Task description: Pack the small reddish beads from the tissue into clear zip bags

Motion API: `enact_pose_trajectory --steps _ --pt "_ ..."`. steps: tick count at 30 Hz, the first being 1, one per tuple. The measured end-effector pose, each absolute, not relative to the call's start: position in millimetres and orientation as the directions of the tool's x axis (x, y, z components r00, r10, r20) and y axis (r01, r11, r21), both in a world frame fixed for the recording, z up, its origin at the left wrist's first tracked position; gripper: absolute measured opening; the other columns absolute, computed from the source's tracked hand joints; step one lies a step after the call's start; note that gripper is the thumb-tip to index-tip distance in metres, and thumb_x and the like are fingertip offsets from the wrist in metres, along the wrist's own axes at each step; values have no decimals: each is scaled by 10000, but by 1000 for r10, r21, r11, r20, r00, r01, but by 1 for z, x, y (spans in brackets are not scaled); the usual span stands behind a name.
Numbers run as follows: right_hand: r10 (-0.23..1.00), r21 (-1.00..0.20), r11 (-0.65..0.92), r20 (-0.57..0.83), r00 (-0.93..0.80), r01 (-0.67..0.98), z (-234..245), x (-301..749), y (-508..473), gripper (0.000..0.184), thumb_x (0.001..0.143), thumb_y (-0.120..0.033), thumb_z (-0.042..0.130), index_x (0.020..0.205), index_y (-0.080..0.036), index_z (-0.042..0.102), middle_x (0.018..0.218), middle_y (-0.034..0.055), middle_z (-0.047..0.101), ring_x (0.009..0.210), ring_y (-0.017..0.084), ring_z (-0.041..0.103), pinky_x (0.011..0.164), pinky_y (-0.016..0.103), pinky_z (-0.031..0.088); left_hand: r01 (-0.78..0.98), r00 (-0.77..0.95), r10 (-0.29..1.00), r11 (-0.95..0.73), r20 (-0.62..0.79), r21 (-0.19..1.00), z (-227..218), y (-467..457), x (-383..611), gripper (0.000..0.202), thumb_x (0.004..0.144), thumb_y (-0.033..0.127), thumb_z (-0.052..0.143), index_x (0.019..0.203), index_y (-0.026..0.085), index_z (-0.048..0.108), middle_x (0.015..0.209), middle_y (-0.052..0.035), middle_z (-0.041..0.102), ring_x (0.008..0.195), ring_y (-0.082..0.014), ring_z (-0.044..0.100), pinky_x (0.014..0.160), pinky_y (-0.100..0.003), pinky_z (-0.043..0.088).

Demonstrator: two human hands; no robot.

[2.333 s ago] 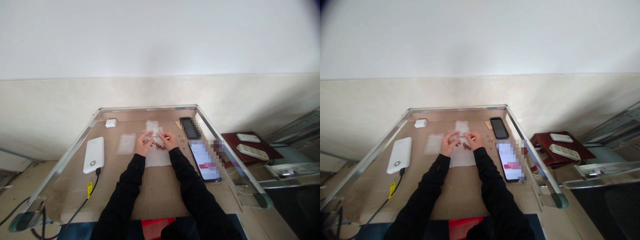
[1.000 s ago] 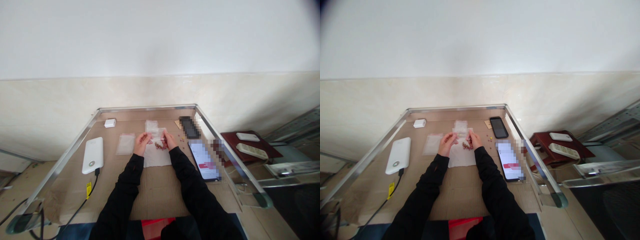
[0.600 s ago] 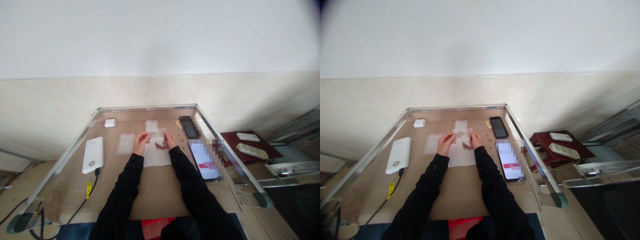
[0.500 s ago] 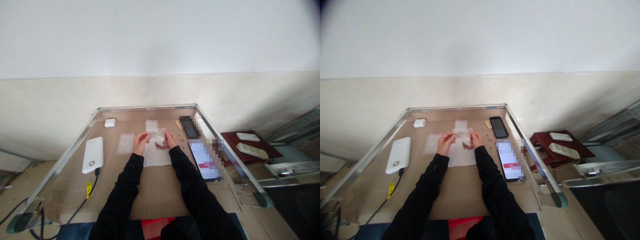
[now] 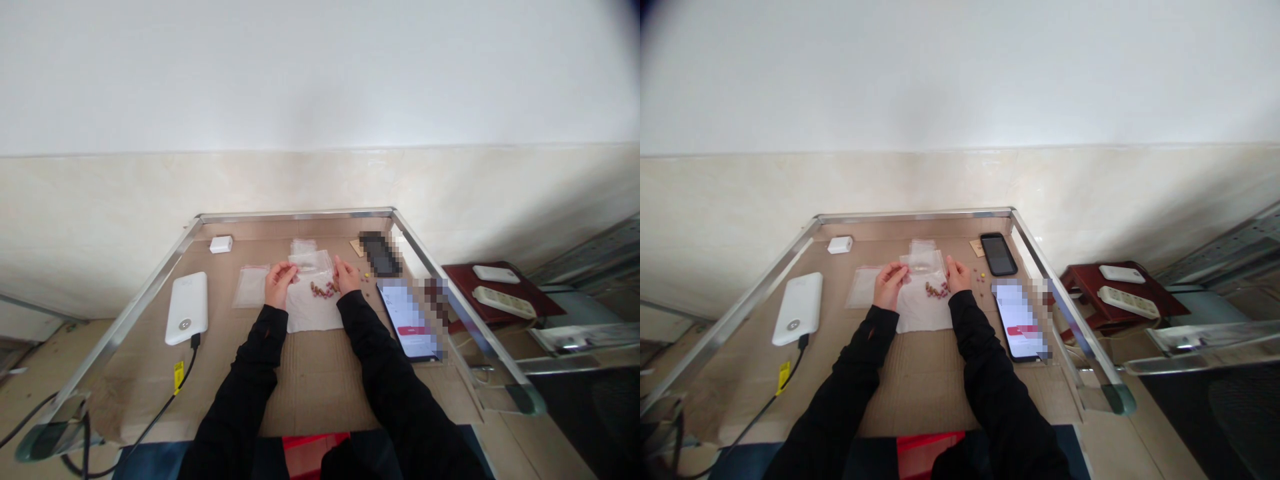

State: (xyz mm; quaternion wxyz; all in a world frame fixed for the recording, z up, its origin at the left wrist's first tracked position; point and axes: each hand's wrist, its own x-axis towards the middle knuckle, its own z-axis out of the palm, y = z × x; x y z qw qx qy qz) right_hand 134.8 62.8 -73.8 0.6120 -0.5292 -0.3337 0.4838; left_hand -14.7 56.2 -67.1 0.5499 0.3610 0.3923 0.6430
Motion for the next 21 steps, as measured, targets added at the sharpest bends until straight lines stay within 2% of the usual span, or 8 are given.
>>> enact_pose_trajectory --steps 3,6,11,16,21 --pt "934 -998 40 19 356 -52 -79 135 63 463 692 -549 453 425 -198 312 320 -78 267 289 41 242 307 189 196 -421 -171 985 -96 25 902 -67 57 -16 198 558 211 683 705 141 570 618 -9 631 476 -62 513 482 -185 384" --pt "920 -975 100 166 354 198 -79 134 60 460 738 -521 409 432 -186 332 370 -60 311 352 54 298 370 193 245 -412 -222 975 -102 8 905 -67 57 -17 208 536 194 687 691 140 558 615 -5 633 470 -67 520 479 -185 379" --pt "917 -799 116 315 246 591 -76 131 52 458 775 -502 370 453 -177 368 411 -46 326 425 76 323 448 210 246 -394 -221 975 -97 8 914 -67 57 -18 216 531 196 687 688 139 549 629 -7 635 472 -67 521 483 -186 379" --pt "946 -632 132 311 94 764 -79 129 50 447 798 -491 348 503 -178 469 452 -25 431 445 88 356 472 220 239 -383 -209 978 -98 18 918 -68 57 -17 221 540 199 687 698 139 545 651 -11 638 487 -65 524 492 -184 383" --pt "951 -510 146 309 22 847 -82 129 51 448 799 -502 350 533 -185 521 483 2 501 474 105 409 472 235 211 -380 -194 981 -79 4 921 -68 57 -16 236 529 207 695 693 138 541 649 -10 636 485 -67 525 490 -186 386"
